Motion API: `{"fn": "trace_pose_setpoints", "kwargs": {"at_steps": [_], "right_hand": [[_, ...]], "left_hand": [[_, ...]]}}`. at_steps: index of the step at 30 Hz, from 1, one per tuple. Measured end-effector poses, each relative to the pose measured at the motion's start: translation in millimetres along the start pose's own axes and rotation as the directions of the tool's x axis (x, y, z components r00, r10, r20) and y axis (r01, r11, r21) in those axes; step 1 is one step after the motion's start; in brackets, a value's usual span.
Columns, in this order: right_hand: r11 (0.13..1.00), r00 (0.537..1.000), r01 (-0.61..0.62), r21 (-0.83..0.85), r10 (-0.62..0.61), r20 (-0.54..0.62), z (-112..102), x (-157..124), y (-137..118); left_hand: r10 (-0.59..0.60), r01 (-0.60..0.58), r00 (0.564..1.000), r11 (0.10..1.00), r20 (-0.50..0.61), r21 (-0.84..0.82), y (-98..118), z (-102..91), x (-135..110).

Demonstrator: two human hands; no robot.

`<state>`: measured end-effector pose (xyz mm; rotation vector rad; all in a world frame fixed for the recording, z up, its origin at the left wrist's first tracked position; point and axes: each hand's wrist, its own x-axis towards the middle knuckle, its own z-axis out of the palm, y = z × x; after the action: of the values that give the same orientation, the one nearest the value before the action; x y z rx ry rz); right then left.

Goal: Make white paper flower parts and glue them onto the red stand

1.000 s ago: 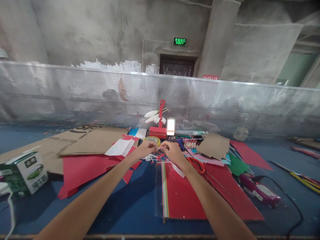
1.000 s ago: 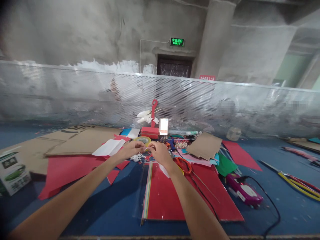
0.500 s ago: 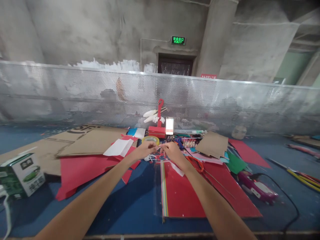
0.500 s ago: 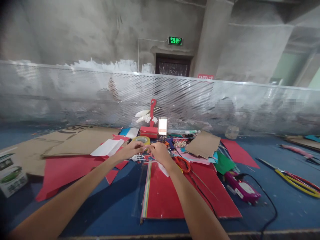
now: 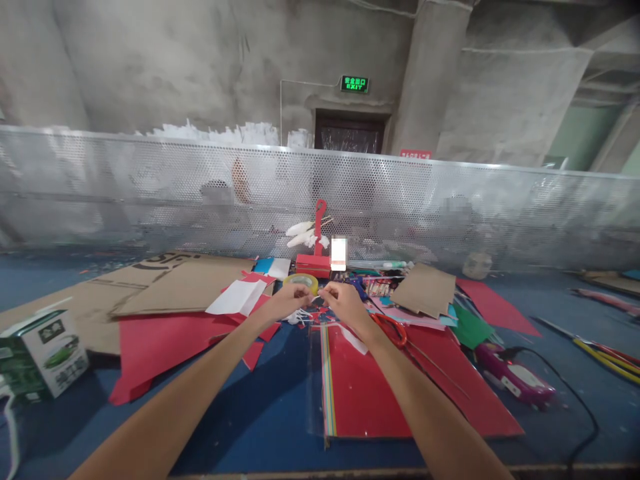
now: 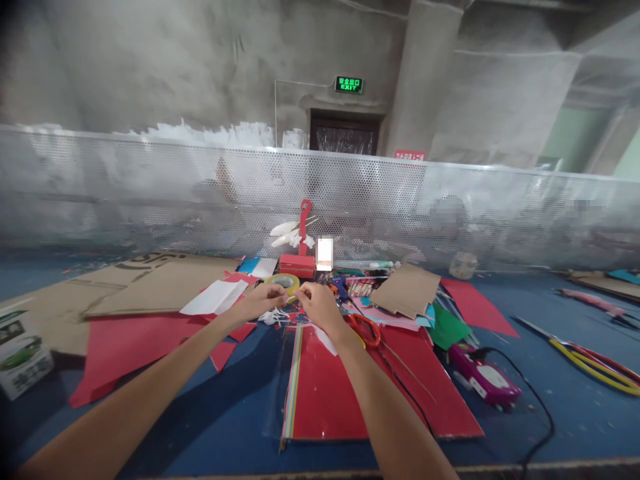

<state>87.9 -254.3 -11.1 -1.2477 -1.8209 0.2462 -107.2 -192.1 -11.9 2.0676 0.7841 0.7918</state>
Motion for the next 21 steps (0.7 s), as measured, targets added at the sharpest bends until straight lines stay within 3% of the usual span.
{"fn": "trace_pose_setpoints", "kwargs": {"at_steps": [5, 9, 21], "right_hand": [[0.998, 0.999, 0.021, -0.067, -0.019, 0.03, -4.1, -1.7, -4.7], [0.998, 0.997, -0.031, -0.061, 0.035, 0.064, -4.9, -2.8, -5.4], [0.984, 0.997, 0.041, 0.174, -0.051, 0.057, 1.8, -1.3, -7.6]], "left_hand": [[0.04, -0.041, 0.999, 0.997, 0.004, 0.068, 1.4, -0.5, -0.4], [0.046, -0.048, 0.999, 0.995, 0.03, 0.087, 9.0, 0.7, -3.9], [0.008, -0.008, 1.0, 1.0, 0.006, 0.02, 18.3, 2.9, -8.4]]}}
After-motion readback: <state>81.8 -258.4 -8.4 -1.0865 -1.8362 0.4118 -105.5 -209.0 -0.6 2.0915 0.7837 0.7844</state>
